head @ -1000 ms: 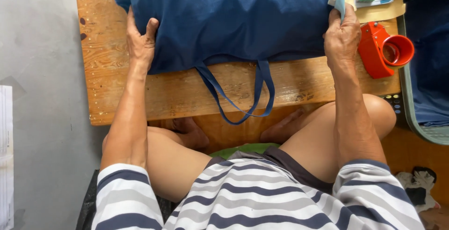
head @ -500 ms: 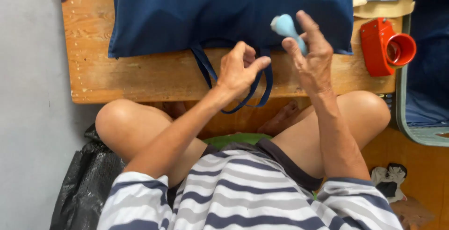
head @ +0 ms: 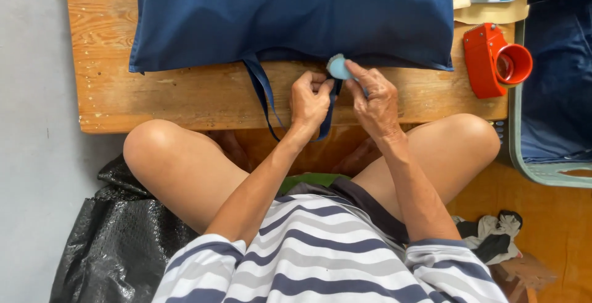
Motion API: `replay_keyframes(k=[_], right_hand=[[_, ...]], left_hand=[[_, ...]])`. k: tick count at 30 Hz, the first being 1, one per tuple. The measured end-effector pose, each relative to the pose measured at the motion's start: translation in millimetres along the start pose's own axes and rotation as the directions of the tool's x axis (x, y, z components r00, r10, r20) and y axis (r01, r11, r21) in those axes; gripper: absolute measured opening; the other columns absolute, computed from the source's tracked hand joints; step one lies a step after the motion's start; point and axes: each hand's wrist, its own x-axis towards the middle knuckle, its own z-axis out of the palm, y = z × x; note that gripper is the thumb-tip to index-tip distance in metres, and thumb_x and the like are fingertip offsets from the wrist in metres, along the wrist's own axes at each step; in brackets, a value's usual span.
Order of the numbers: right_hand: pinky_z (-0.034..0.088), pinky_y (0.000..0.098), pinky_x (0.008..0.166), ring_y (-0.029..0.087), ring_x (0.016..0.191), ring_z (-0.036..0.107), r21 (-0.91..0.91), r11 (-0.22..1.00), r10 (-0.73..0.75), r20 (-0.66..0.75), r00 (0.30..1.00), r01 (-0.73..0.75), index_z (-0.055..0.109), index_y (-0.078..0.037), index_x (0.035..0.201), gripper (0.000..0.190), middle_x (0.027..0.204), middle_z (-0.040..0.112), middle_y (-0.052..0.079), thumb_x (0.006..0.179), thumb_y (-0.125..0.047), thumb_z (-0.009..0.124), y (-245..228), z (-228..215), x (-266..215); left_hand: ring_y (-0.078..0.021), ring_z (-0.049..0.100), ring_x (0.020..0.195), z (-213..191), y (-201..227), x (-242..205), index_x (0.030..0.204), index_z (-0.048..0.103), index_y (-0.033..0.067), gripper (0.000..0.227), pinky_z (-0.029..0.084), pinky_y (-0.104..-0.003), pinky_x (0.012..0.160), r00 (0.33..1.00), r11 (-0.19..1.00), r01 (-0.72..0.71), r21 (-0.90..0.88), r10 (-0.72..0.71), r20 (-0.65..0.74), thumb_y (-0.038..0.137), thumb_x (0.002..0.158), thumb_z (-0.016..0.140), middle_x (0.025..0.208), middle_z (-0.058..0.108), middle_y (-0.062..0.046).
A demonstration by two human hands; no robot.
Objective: A person sitting on the floor uses a small blue brush to clean or prepare the surface of a blue fabric tote bag on a wooden bench.
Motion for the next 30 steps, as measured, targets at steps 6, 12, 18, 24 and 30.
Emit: replay_keyframes(k=[6, 12, 18, 24, 30], right_hand=[[0.057, 0.0399, 0.065, 0.027, 0.073, 0.068, -0.252, 0.963, -0.084, 0.045, 0.995, 0.092, 0.077, -0.027, 0.124, 0.032, 0.077, 0.058, 0.003, 0.094, -0.016, 0.073, 9, 24, -8], [0.056, 0.0440, 0.067, 0.032, 0.079, 0.067, -0.286, 0.954, -0.099, -0.034, 0.994, 0.086, 0.072, -0.023, 0.134, 0.035, 0.084, 0.055, 0.007, 0.101, -0.013, 0.068, 20, 10, 5], [0.057, 0.0443, 0.068, 0.036, 0.080, 0.070, -0.103, 0.994, 0.029, 0.078, 0.997, -0.021, 0.078, -0.023, 0.121, 0.031, 0.081, 0.063, 0.008, 0.092, -0.012, 0.077, 25, 14, -9], [0.056, 0.0487, 0.064, 0.039, 0.076, 0.068, -0.203, 0.979, 0.000, 0.128, 0.992, 0.027, 0.079, -0.021, 0.121, 0.030, 0.075, 0.061, 0.012, 0.092, -0.012, 0.075, 22, 13, 6], [0.056, 0.0471, 0.067, 0.036, 0.079, 0.069, -0.232, 0.973, 0.041, 0.089, 0.995, -0.019, 0.077, -0.022, 0.124, 0.030, 0.080, 0.063, 0.011, 0.095, -0.015, 0.073, 36, 26, -10]], left_hand=[[-0.0185, 0.077, 0.078, -9, -45, 29, 0.095, 0.079, 0.0223, 0.023, 0.060, -0.034, 0.069, 0.994, 0.934, 0.087, 0.345, -0.106, 0.038, 0.038, 0.078, 0.074, 0.074, 0.077, 0.004], [-0.0236, 0.077, 0.078, -12, -33, 19, 0.092, 0.079, 0.0179, 0.020, 0.060, -0.037, 0.069, 0.998, 0.956, 0.044, 0.289, -0.054, 0.029, 0.033, 0.079, 0.073, 0.072, 0.076, 0.001], [-0.0227, 0.077, 0.076, -13, -30, 11, 0.097, 0.078, 0.0119, 0.022, 0.060, -0.037, 0.070, 0.999, 0.966, -0.005, 0.260, -0.005, 0.038, 0.027, 0.081, 0.073, 0.074, 0.077, -0.004], [-0.0247, 0.079, 0.084, -19, -21, 6, 0.101, 0.074, 0.0094, 0.026, 0.061, -0.037, 0.075, 0.997, 0.969, 0.005, 0.246, -0.025, 0.077, 0.023, 0.079, 0.076, 0.087, 0.079, -0.010], [-0.0447, 0.073, 0.100, -18, 9, 0, 0.118, 0.056, 0.0030, 0.038, 0.058, -0.056, 0.088, 0.980, 0.891, -0.149, 0.430, 0.073, 0.187, 0.018, 0.087, 0.071, 0.099, 0.076, -0.025]])
